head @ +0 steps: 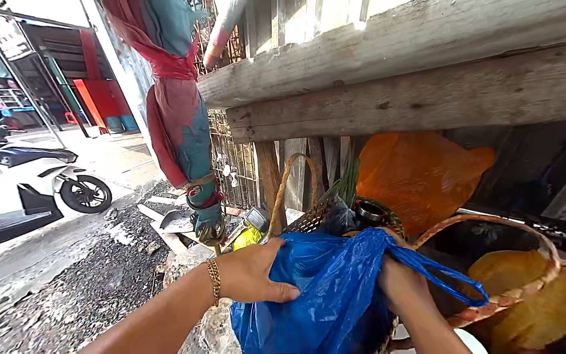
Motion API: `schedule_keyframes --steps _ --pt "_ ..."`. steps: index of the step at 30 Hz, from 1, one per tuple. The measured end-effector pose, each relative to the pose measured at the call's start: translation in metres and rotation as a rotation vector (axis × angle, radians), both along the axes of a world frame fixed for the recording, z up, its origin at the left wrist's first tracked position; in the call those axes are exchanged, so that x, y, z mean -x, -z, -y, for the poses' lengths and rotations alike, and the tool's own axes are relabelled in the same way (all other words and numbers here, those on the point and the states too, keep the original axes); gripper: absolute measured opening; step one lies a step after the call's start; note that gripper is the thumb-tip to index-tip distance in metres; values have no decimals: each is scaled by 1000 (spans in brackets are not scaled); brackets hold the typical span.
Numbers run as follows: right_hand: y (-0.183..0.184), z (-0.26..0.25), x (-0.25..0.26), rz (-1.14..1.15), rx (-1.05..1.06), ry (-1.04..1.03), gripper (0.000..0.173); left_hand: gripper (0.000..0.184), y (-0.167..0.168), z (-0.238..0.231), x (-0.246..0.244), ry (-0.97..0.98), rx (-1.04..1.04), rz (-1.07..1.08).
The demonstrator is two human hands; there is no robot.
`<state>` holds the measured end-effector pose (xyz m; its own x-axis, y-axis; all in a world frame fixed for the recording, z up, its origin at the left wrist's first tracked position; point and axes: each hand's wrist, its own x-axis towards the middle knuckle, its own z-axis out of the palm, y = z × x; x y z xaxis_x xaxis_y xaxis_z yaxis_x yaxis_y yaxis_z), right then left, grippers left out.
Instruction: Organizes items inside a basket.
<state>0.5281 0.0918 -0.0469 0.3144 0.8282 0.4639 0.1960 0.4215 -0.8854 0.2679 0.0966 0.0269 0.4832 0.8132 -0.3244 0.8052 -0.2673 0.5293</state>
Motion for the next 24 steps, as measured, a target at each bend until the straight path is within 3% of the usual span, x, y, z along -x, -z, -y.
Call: schedule_keyframes --steps 2,4,7,10,13,17,19,21,24 --pt "2 -3 -3 30 -50 4 19 122 8 0 18 78 73 179" --pt "2 -6 -7 -34 -76 41 17 137 12 10 20 120 84 226" --pt "-7 -9 3 -112 11 143 21 137 14 29 -18 -12 -40 27" --pt "-8 -12 12 250 152 61 26 141 22 31 -38 -120 -12 -149" --pt "-6 -15 19 551 276 -67 27 145 53 28 -26 -152 70 -153" --pt "0 -22 30 441 296 -74 24 149 80 20 -24 -203 162 -141" --pt "-2 -25 33 382 316 -51 24 142 80 10 -15 -181 170 -72" --pt "2 -27 31 434 308 -60 24 129 68 4 -10 -154 118 -72" --pt "18 -12 26 769 345 -197 33 125 73 13 -11 -93 -70 -68"
